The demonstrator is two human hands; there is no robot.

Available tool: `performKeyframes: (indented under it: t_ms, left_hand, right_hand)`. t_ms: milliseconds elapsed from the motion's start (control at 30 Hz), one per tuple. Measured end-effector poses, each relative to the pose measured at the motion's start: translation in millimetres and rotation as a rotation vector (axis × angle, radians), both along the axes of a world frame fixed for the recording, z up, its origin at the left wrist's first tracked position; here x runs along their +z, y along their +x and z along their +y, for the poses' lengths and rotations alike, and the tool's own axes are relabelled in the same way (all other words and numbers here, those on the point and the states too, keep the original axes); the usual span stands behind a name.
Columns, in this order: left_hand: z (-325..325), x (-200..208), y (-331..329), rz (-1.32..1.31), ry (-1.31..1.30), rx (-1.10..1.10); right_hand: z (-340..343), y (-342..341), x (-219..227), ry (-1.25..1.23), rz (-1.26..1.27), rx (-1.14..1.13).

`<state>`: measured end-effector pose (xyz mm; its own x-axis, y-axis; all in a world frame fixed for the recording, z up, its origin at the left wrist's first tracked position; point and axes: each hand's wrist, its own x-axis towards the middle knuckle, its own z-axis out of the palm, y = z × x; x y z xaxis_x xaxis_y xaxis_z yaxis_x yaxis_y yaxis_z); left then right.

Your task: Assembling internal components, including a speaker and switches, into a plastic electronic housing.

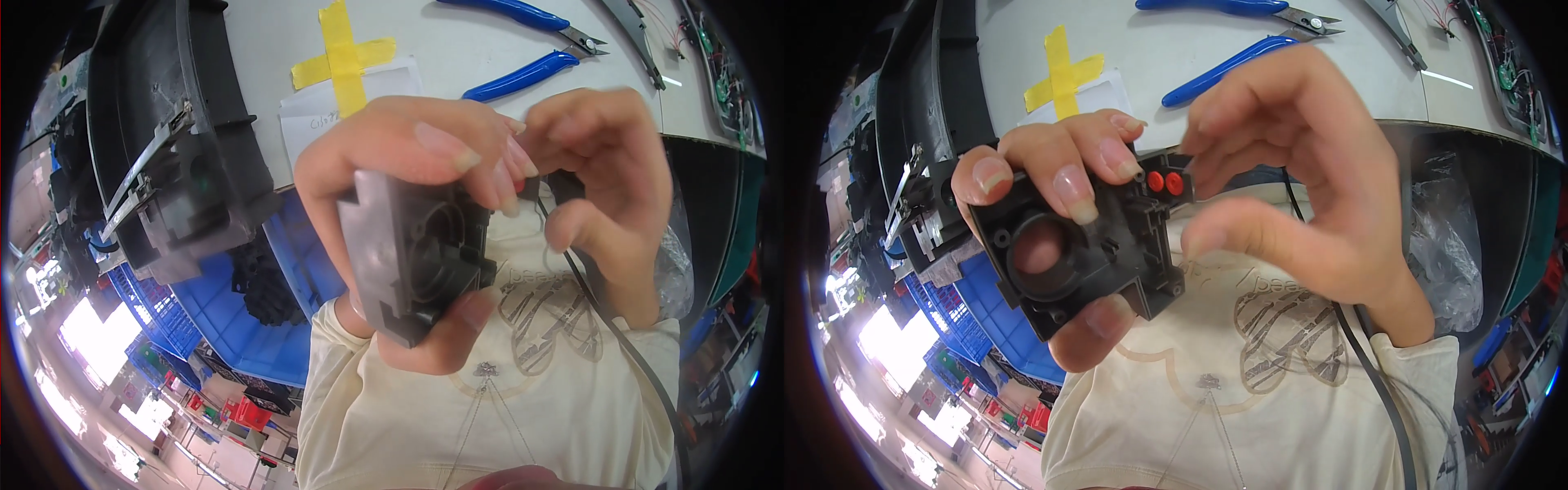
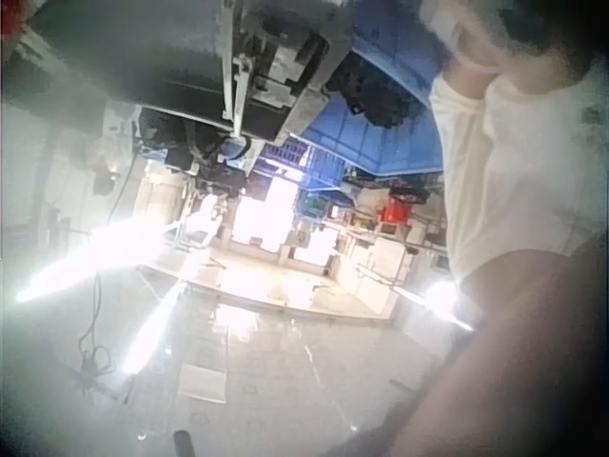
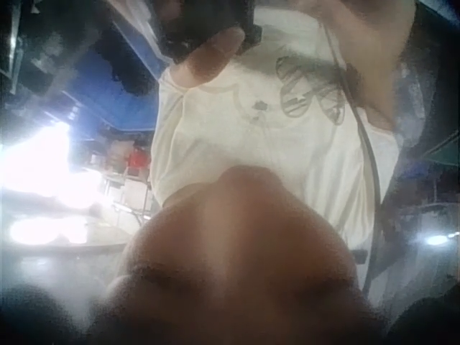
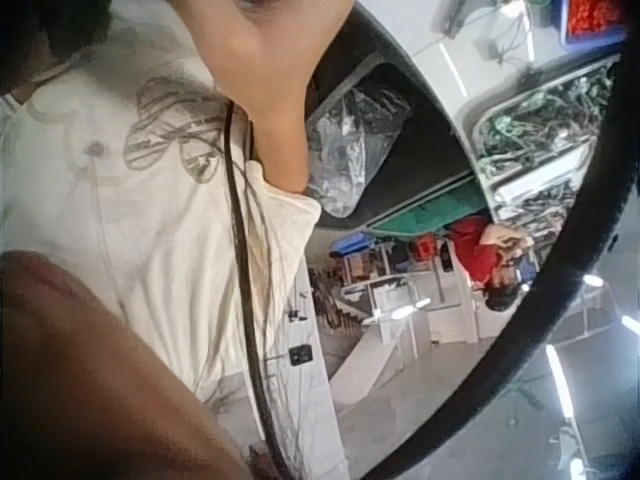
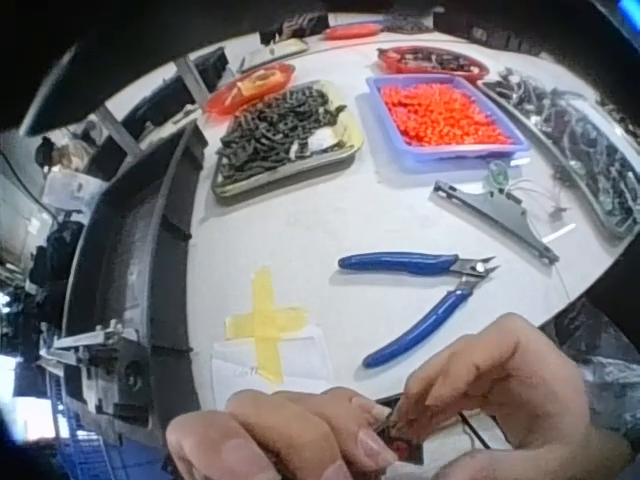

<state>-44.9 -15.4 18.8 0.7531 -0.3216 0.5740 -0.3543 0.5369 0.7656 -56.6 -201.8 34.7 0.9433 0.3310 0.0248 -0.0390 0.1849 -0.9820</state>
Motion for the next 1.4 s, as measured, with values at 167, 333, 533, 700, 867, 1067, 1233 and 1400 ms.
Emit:
performKeyframes:
  t_ms: [167, 333, 533, 700, 867, 1067, 1233, 1400]
  left_hand:
    - [-7.5, -1.8, -1.0, -0.034, -0.048, -0.019]
    - [-15.7, 0.9, -8.0, 0.072, -0.089, 0.052]
    - [-10.8, 9.9, -10.9, 0.189, -0.01, 0.152]
    - [-9.1, 5.5, -11.3, 0.217, -0.077, 0.258]
    - [-9.6, 10.2, -11.3, 0.267, 0.032, 0.268]
    - [-10.0, 10.1, -11.8, 0.268, 0.04, 0.287]
    - [-7.4, 5.8, -8.8, 0.245, 0.042, 0.358]
    - [-5.2, 3.2, -13.0, 0.333, -0.035, 0.42]
  right_hand:
    - [7.0, 5.1, 8.9, 0.23, 0.502, 0.059]
    - [5.5, 3.2, 2.1, 0.312, 0.493, 0.079]
    - [-25.8, 16.3, 22.6, -0.073, 0.261, 0.058]
    - [-129.0, 75.4, 25.9, -0.844, -0.387, -0.556]
    - [-92.7, 86.1, 58.6, -1.256, -0.362, -0.351]
    - [-85.7, 104.7, 70.5, -1.349, -0.417, -0.208]
    - [-104.6, 111.7, 73.0, -1.457, -0.23, -0.288]
    - [-176.3, 102.7, 51.5, -1.348, -0.307, -0.236]
